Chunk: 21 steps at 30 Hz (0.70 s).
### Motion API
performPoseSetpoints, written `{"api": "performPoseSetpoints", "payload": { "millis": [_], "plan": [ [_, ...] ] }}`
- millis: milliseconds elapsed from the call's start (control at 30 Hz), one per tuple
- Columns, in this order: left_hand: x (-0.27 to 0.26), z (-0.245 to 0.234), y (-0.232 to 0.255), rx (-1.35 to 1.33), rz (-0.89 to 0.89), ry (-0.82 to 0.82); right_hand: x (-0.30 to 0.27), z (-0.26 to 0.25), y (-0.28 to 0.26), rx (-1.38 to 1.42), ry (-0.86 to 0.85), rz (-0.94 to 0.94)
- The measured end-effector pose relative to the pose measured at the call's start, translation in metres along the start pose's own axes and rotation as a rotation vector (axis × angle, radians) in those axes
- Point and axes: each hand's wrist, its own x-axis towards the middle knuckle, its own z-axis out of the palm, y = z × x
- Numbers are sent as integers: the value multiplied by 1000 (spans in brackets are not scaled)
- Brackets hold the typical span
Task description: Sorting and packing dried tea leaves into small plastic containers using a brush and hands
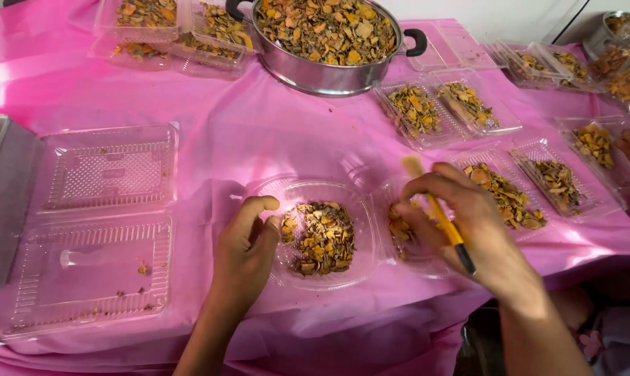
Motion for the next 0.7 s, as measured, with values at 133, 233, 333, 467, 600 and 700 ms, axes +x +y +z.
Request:
{"api": "performPoseSetpoints", "payload": {
  "millis": [133, 233, 333, 467, 600, 700],
  "plan": [
    [-3, 0, 6, 75, -14, -50, 4, 8, 2, -83, 50, 20],
    [-2, -1, 11, 75, -41, -50, 16, 35, -30, 212, -116, -56],
    [-3, -2, 9, 94, -4, -23, 28, 70, -54, 147, -127, -56],
    [-3, -1, 6, 103, 45, -31, 37, 90, -60, 101, -252, 121],
    [-1, 0, 7, 113, 67, -19, 36, 110, -50, 62, -339, 200],
    [-1, 1, 6, 142, 70, -31, 30, 118, -37, 86, -299, 170]
  ]
}}
